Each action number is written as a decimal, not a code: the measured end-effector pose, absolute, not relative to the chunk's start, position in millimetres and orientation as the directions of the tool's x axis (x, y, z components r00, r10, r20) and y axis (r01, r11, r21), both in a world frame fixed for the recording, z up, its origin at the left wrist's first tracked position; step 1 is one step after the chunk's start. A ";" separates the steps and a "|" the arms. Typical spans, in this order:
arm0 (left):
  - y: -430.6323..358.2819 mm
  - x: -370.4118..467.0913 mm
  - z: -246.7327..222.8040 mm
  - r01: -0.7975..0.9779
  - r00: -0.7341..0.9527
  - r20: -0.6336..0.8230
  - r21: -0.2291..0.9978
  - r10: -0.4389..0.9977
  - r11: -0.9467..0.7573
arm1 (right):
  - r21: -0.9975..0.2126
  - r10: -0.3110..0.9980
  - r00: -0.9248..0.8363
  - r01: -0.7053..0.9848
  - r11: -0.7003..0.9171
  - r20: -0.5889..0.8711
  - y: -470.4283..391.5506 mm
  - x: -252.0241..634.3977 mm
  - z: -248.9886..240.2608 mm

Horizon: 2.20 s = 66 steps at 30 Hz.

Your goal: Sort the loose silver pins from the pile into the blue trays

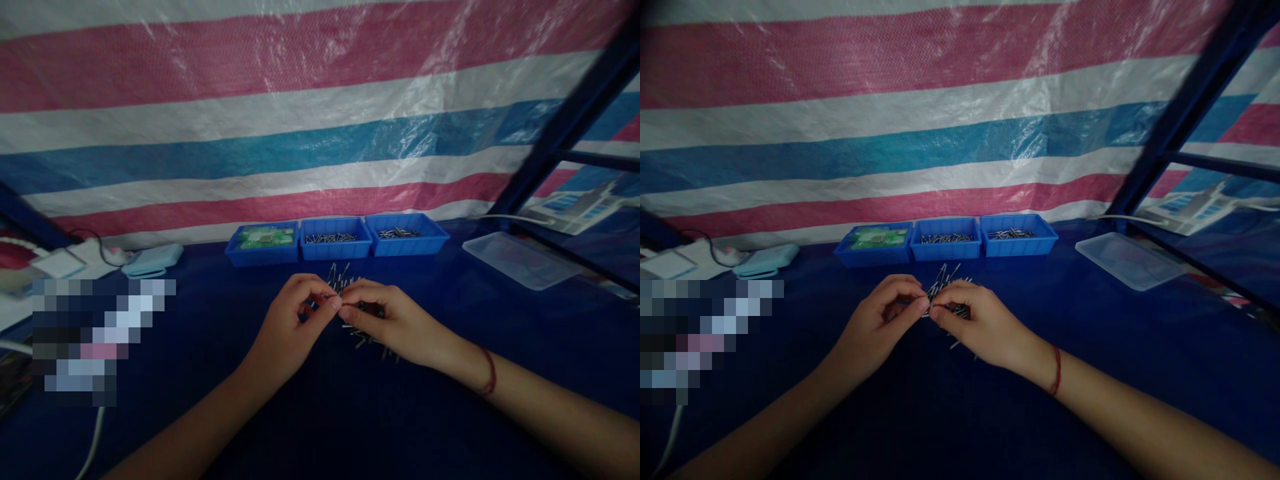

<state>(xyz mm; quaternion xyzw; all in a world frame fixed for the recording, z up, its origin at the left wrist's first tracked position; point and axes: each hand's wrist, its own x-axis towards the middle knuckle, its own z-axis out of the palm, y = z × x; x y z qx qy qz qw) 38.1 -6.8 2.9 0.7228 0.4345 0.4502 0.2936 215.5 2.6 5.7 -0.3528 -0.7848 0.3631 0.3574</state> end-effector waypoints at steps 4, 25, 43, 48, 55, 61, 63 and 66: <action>-7.0 37.9 3.6 0.363 0.227 0.415 0.804 0.881 -0.472 | -0.827 0.823 -0.492 0.309 0.469 0.283 2.7 215.2 6.0; -2.9 35.2 6.3 0.494 0.235 0.364 0.754 0.901 -0.434 | -0.851 0.885 -0.282 0.279 0.444 0.370 4.9 215.3 6.9; -4.1 35.0 0.1 0.479 0.366 0.283 0.759 0.886 -0.441 | -0.741 0.777 -0.292 0.245 0.625 0.558 -4.8 213.9 14.8; -5.6 36.6 3.1 0.474 0.356 0.319 0.749 0.879 -0.463 | -0.716 0.778 -0.283 0.306 0.627 0.560 -3.7 215.6 15.9; -5.3 34.9 4.2 0.470 0.261 0.354 0.766 0.898 -0.438 | -0.632 0.754 -0.211 0.433 0.643 0.622 16.1 233.4 22.5; -0.4 31.7 0.6 0.590 0.320 0.336 0.661 0.886 -0.464 | -0.519 0.573 0.213 0.729 0.446 0.792 65.4 284.0 23.6; 0.9 30.8 0.9 0.618 0.357 0.333 0.616 0.873 -0.488 | -0.430 0.595 0.164 0.837 0.338 0.787 79.2 297.1 15.1; 2.5 28.2 2.1 0.658 0.406 0.308 0.555 0.860 -0.510 | -0.346 0.730 0.087 0.914 0.212 0.678 88.9 306.7 1.6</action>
